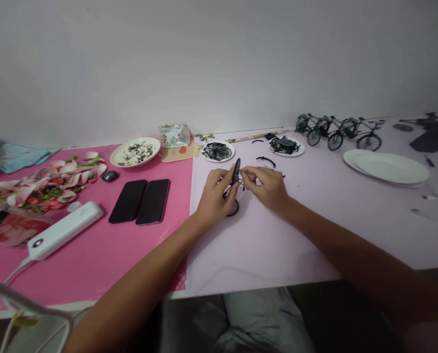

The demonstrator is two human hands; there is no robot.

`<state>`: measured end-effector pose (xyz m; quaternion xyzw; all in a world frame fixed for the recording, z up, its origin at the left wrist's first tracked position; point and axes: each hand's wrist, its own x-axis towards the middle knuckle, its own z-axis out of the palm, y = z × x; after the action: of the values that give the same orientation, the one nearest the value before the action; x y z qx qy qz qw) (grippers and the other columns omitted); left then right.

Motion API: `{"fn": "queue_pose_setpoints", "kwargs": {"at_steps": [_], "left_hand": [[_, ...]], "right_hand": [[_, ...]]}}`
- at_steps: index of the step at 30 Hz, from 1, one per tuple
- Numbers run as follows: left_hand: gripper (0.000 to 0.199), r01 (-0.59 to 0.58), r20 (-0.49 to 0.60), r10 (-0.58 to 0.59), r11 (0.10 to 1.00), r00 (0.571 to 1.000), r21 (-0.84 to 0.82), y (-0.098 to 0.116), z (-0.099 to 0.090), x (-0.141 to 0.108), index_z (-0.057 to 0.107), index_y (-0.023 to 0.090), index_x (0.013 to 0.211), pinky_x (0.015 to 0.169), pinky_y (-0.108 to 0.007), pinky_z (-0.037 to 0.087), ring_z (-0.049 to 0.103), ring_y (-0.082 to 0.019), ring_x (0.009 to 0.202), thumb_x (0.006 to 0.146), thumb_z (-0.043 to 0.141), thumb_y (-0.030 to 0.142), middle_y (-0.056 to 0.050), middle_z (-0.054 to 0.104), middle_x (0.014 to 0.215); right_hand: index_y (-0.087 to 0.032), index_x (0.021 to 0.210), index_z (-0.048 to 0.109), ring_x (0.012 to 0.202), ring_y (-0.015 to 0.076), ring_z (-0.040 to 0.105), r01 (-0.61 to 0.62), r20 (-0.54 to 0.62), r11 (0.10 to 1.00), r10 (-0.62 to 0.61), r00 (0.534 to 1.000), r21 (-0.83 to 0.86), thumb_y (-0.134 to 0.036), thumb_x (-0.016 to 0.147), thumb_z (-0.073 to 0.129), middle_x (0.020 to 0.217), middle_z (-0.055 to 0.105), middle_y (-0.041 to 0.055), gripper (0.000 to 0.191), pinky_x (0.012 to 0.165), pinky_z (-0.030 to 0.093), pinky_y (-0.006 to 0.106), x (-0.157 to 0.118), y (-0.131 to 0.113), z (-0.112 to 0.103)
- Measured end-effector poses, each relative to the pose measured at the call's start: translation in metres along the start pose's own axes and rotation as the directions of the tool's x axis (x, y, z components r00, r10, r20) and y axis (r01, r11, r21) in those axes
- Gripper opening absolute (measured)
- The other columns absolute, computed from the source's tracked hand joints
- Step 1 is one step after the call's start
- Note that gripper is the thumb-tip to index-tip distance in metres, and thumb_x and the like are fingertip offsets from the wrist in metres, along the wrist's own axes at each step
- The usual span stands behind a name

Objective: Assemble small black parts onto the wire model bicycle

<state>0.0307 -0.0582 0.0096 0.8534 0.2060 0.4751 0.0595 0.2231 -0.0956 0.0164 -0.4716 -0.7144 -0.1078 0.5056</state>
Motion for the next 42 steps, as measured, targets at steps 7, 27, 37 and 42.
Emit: {"fn": "queue_pose_setpoints", "kwargs": {"at_steps": [7, 27, 37, 42], "left_hand": [[0.056, -0.074, 0.026, 0.072, 0.994, 0.997, 0.077, -0.014, 0.002, -0.003, 0.041, 0.021, 0.164, 0.092, -0.041, 0.052, 0.06, -0.024, 0.103, 0.109, 0.052, 0.028, -0.013, 0.065, 0.113], [0.067, -0.118, 0.037, 0.115, 0.986, 0.993, 0.121, -0.01, 0.0, 0.0, 0.024, 0.026, 0.171, 0.091, -0.042, 0.051, 0.06, -0.024, 0.1, 0.11, 0.051, 0.027, -0.011, 0.065, 0.111], [0.063, -0.139, 0.002, 0.14, 0.982, 0.99, 0.126, -0.013, 0.001, 0.001, 0.031, 0.024, 0.168, 0.085, -0.037, 0.05, 0.057, -0.023, 0.097, 0.109, 0.051, 0.02, -0.01, 0.064, 0.107], [0.058, -0.06, -0.019, 0.064, 0.985, 0.998, 0.162, -0.009, 0.003, 0.0, 0.039, 0.02, 0.164, 0.088, -0.039, 0.051, 0.059, -0.024, 0.098, 0.108, 0.053, 0.024, -0.011, 0.066, 0.108]], "right_hand": [[-0.017, 0.096, 0.078, 0.043, 0.0119, 0.053, -0.534, 0.194, 0.726, 0.504, 0.842, 0.434, -0.055, 0.093, 0.072, 0.052, 0.061, -0.0027, 0.039, 0.043, 0.041, 0.024, -0.002, -0.017, 0.008], [-0.022, 0.096, 0.079, 0.047, 0.0126, 0.056, -0.076, -0.006, 0.996, 0.076, 0.997, 0.041, -0.034, 0.102, 0.063, 0.055, 0.065, -0.0024, 0.022, 0.055, 0.049, 0.027, -0.001, -0.002, 0.002], [-0.015, 0.09, 0.077, 0.04, 0.0112, 0.05, -0.591, 0.224, 0.642, 0.562, 0.796, 0.489, -0.064, 0.085, 0.078, 0.05, 0.058, -0.0029, 0.049, 0.039, 0.037, 0.024, 0.0, -0.021, 0.005], [-0.019, 0.092, 0.08, 0.044, 0.0125, 0.055, -0.394, 0.031, 0.852, 0.409, 0.912, 0.343, -0.046, 0.093, 0.073, 0.052, 0.061, -0.0032, 0.027, 0.046, 0.044, 0.026, -0.005, -0.014, 0.008]]}}
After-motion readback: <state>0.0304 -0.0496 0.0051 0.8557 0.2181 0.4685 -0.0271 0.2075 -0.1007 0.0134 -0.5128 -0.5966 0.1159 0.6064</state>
